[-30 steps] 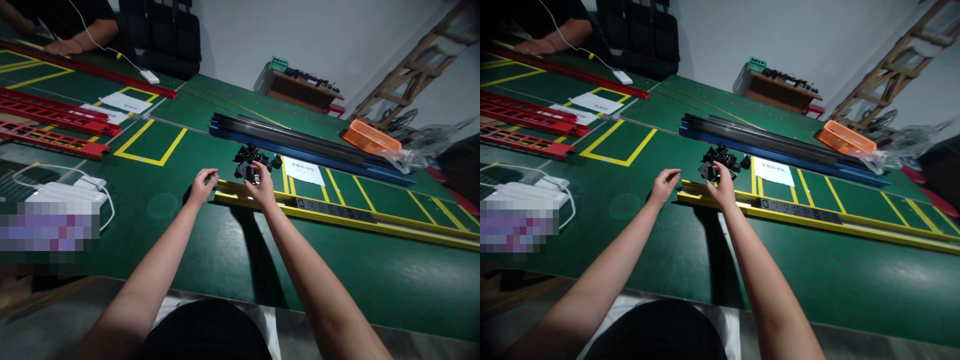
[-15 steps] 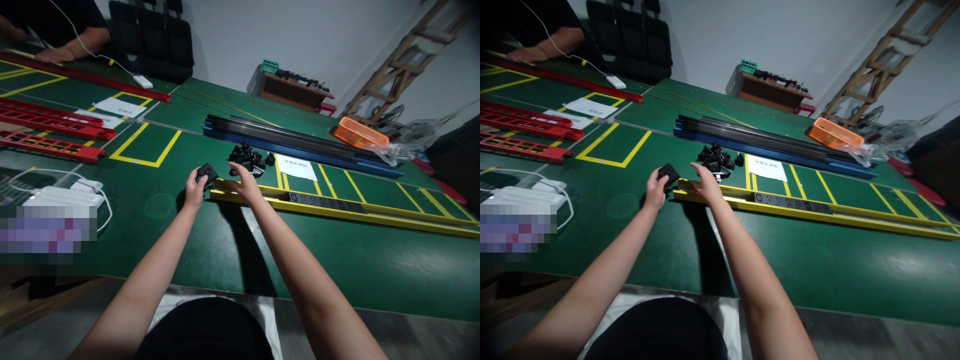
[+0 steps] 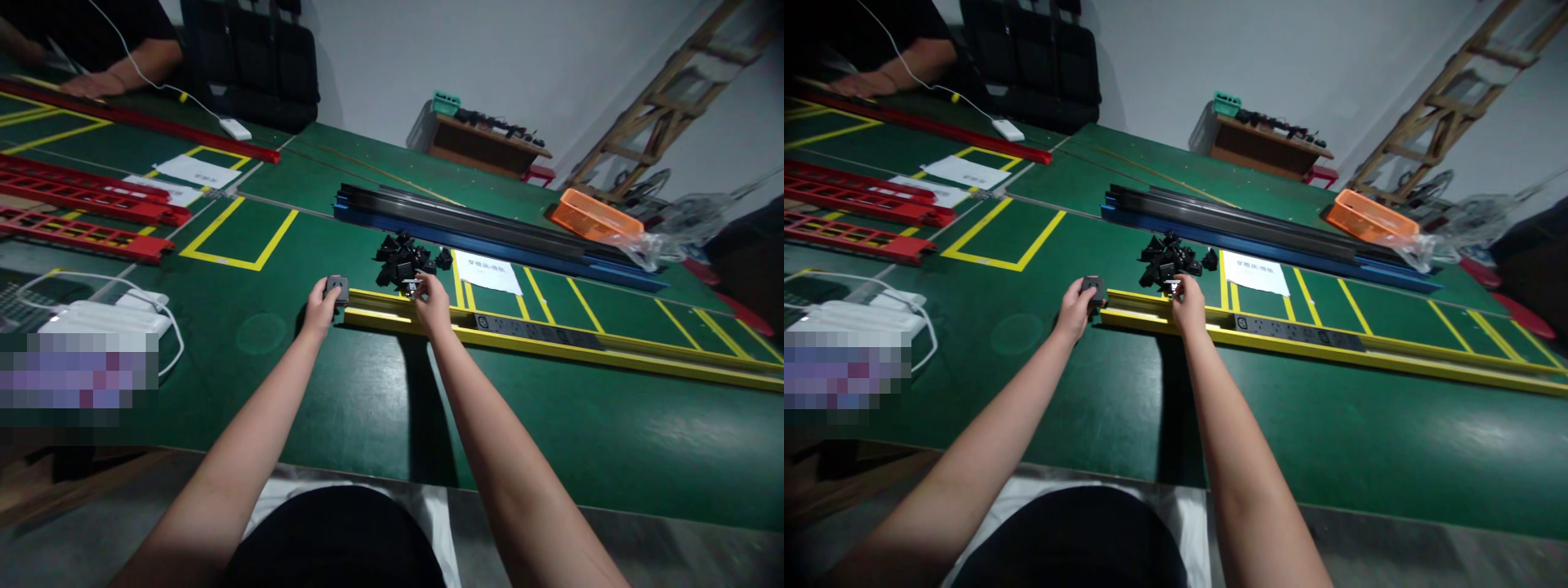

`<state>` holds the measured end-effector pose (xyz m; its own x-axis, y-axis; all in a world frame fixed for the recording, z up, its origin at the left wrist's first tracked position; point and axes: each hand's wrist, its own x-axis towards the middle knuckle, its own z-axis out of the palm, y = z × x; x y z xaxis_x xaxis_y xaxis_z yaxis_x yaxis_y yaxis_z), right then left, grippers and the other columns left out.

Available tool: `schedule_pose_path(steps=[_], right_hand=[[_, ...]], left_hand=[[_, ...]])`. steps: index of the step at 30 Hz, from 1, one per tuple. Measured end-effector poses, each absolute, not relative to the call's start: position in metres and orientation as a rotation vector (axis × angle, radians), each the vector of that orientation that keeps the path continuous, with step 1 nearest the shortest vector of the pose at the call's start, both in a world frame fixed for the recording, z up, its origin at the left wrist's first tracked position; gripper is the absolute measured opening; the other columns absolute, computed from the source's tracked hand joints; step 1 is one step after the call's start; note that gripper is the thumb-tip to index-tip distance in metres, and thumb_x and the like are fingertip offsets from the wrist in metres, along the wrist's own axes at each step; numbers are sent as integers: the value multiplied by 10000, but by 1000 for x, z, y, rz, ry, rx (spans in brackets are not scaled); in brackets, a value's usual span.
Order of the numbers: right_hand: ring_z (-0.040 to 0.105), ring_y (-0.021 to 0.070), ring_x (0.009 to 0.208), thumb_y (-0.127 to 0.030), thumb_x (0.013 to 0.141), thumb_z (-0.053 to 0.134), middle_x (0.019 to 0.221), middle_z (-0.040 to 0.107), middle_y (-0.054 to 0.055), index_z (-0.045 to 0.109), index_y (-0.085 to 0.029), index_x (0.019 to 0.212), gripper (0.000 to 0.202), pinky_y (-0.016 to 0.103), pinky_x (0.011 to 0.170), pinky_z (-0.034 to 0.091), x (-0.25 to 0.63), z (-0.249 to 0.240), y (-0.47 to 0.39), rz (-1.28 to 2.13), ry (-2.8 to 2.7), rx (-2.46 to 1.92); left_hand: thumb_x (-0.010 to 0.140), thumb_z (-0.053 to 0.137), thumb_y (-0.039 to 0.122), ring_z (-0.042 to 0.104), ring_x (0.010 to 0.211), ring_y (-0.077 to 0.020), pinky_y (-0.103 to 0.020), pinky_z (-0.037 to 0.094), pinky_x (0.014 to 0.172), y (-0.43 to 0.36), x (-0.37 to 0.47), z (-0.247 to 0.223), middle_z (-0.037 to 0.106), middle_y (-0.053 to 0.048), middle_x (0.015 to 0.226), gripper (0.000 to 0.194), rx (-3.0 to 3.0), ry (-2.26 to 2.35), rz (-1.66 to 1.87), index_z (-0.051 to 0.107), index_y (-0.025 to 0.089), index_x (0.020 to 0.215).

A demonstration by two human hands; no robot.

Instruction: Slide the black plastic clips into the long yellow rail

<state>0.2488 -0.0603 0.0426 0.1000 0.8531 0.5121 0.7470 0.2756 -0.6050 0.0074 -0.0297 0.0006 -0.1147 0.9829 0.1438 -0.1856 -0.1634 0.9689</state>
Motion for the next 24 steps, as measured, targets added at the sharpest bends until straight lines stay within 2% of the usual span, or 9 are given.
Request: schedule_pose_path(steps=[7, 18, 24], right_hand=[[512, 178, 761, -171, 737, 491, 837, 563, 56, 592, -187, 832, 139, 310, 727, 425, 245, 43, -61, 142, -1747, -1544], [511, 195, 819, -148, 749, 488, 841, 554, 58, 591, -199, 792, 123, 320, 772, 422, 241, 42, -59, 133, -1698, -1590], [509, 192, 811, -150, 749, 494, 838, 541, 55, 583, -196, 778, 104, 313, 761, 422, 240, 41, -59, 121, -1691, -1602]], left_hand=[[738, 583, 368, 607, 876, -197, -353, 484, 851, -30, 7, -13, 637, -45, 870, 283, 1232, 1145, 1441, 583, 168, 937], [748, 564, 406, 585, 905, -196, -376, 440, 915, -33, 4, -16, 632, -66, 939, 360, 1317, 1270, 1368, 593, 157, 1006], [762, 547, 381, 599, 915, -202, -381, 465, 893, -30, 3, -24, 633, -68, 934, 342, 1331, 1221, 1397, 580, 158, 1019]])
